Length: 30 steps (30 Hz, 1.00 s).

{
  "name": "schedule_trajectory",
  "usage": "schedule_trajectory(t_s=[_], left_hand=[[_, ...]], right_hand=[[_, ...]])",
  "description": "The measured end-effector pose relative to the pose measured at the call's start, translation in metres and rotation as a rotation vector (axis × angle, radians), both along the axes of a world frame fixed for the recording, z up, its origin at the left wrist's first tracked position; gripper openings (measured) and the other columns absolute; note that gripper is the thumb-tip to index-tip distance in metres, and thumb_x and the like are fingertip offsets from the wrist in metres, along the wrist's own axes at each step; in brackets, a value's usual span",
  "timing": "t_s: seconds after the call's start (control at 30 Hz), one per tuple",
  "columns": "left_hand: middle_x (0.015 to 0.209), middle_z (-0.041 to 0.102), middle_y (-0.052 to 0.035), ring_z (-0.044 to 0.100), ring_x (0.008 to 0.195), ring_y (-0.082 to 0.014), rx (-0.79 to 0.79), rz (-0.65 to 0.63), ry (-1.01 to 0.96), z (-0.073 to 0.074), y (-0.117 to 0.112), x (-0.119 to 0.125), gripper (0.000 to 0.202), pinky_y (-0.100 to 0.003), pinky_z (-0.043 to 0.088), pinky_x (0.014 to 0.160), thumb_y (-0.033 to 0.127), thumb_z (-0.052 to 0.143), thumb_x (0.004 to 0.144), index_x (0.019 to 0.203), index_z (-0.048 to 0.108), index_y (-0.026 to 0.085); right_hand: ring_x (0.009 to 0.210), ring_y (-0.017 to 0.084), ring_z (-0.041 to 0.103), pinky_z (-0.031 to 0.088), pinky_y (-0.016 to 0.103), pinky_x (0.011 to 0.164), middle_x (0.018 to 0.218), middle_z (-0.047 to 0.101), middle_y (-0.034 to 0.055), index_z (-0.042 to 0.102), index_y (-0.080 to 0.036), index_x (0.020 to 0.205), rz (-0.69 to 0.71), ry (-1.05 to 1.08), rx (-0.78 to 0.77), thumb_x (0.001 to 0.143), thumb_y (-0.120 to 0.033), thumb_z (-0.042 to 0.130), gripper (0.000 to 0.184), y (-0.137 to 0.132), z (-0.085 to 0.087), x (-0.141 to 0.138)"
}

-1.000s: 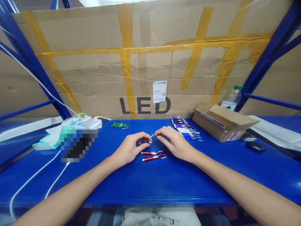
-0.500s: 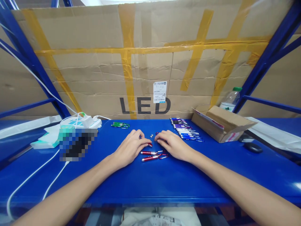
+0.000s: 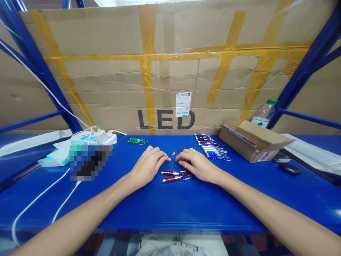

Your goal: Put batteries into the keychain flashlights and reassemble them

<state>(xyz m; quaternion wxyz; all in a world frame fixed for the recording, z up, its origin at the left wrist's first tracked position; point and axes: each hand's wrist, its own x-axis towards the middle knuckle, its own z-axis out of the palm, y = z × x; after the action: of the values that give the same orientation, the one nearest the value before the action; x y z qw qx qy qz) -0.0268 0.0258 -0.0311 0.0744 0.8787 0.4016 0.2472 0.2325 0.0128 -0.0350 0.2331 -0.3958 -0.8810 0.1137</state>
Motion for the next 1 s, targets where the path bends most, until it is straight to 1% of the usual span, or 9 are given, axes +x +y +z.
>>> schedule_trajectory(t_s=[0.1, 0.27, 0.37, 0.47, 0.57, 0.7, 0.8, 0.9, 1.0], left_hand=[[0.111, 0.078, -0.005, 0.061, 0.105, -0.0275, -0.092, 0.063, -0.114, 0.0008, 0.0026, -0.0008, 0.024, -0.041, 0.049, 0.095, 0.036, 0.052, 0.112, 0.117, 0.073, 0.024], [0.107, 0.082, -0.003, 0.067, 0.109, -0.0276, -0.185, 0.1, -0.239, 0.0011, 0.0043, -0.001, 0.02, -0.042, 0.048, 0.1, 0.036, 0.051, 0.111, 0.119, 0.064, 0.025], [0.113, 0.083, -0.0036, 0.066, 0.119, -0.0284, -0.204, 0.09, -0.285, 0.0015, 0.004, -0.0007, 0.022, -0.044, 0.046, 0.105, 0.037, 0.051, 0.11, 0.124, 0.062, 0.025], [0.116, 0.083, -0.0038, 0.065, 0.118, -0.029, -0.225, 0.073, -0.279, 0.0034, 0.0031, -0.0001, 0.028, -0.045, 0.046, 0.106, 0.041, 0.047, 0.111, 0.126, 0.065, 0.025], [0.117, 0.083, -0.0039, 0.066, 0.114, -0.0285, -0.256, 0.066, -0.286, 0.0052, 0.0024, 0.0003, 0.035, -0.045, 0.046, 0.105, 0.046, 0.042, 0.113, 0.117, 0.069, 0.024], [0.112, 0.083, -0.0039, 0.069, 0.117, -0.0256, -0.331, 0.022, -0.378, 0.0032, 0.0033, 0.0006, 0.028, -0.041, 0.046, 0.107, 0.047, 0.047, 0.112, 0.119, 0.061, 0.024], [0.113, 0.081, -0.0044, 0.071, 0.106, -0.0222, -0.351, -0.017, -0.427, -0.0011, 0.0047, 0.0011, 0.026, -0.035, 0.051, 0.094, 0.047, 0.054, 0.109, 0.119, 0.059, 0.024], [0.112, 0.076, -0.0041, 0.068, 0.084, -0.0169, -0.374, -0.018, -0.434, -0.004, 0.005, 0.0027, 0.028, -0.029, 0.05, 0.074, 0.047, 0.061, 0.104, 0.116, 0.062, 0.022], [0.106, 0.073, -0.0031, 0.066, 0.079, -0.0151, -0.432, -0.063, -0.449, -0.0047, 0.0042, 0.0049, 0.027, -0.027, 0.05, 0.069, 0.045, 0.066, 0.1, 0.111, 0.062, 0.021]], right_hand=[[0.11, 0.026, 0.063, 0.046, 0.042, 0.101, 0.113, 0.074, 0.0077, 0.073, -0.024, 0.117, 0.079, -0.004, -0.023, 0.112, -0.025, 0.055, 0.019, -0.0028, 0.0029, -0.0011], [0.111, 0.026, 0.063, 0.045, 0.044, 0.105, 0.113, 0.073, 0.0081, 0.077, -0.025, 0.117, 0.141, -0.011, -0.048, 0.111, -0.028, 0.056, 0.022, -0.0048, 0.0047, -0.0012], [0.112, 0.025, 0.064, 0.045, 0.044, 0.109, 0.114, 0.073, 0.0074, 0.078, -0.026, 0.115, 0.196, 0.021, -0.071, 0.112, -0.028, 0.055, 0.024, -0.0046, 0.0053, -0.0012], [0.111, 0.024, 0.067, 0.044, 0.045, 0.112, 0.112, 0.076, 0.0058, 0.079, -0.027, 0.112, 0.251, 0.051, -0.124, 0.112, -0.029, 0.054, 0.025, -0.005, 0.0078, -0.0016], [0.109, 0.024, 0.069, 0.048, 0.043, 0.108, 0.111, 0.078, 0.0058, 0.079, -0.026, 0.112, 0.275, 0.069, -0.173, 0.112, -0.031, 0.054, 0.025, -0.0053, 0.0101, -0.001], [0.105, 0.023, 0.07, 0.051, 0.039, 0.101, 0.109, 0.078, 0.0052, 0.078, -0.024, 0.11, 0.282, 0.1, -0.203, 0.11, -0.031, 0.06, 0.019, -0.0043, 0.0092, 0.0008], [0.099, 0.022, 0.069, 0.05, 0.038, 0.099, 0.104, 0.076, 0.0035, 0.074, -0.023, 0.104, 0.252, 0.105, -0.193, 0.108, -0.029, 0.065, 0.012, -0.0037, 0.0077, 0.0004], [0.094, 0.02, 0.067, 0.045, 0.042, 0.109, 0.098, 0.073, 0.0013, 0.068, -0.023, 0.099, 0.21, 0.08, -0.148, 0.108, -0.027, 0.064, 0.011, -0.0038, 0.0072, -0.0002], [0.096, 0.022, 0.064, 0.046, 0.041, 0.105, 0.099, 0.071, 0.0024, 0.064, -0.023, 0.099, 0.166, 0.048, -0.082, 0.11, -0.026, 0.057, 0.013, -0.0035, 0.0068, 0.0014]])
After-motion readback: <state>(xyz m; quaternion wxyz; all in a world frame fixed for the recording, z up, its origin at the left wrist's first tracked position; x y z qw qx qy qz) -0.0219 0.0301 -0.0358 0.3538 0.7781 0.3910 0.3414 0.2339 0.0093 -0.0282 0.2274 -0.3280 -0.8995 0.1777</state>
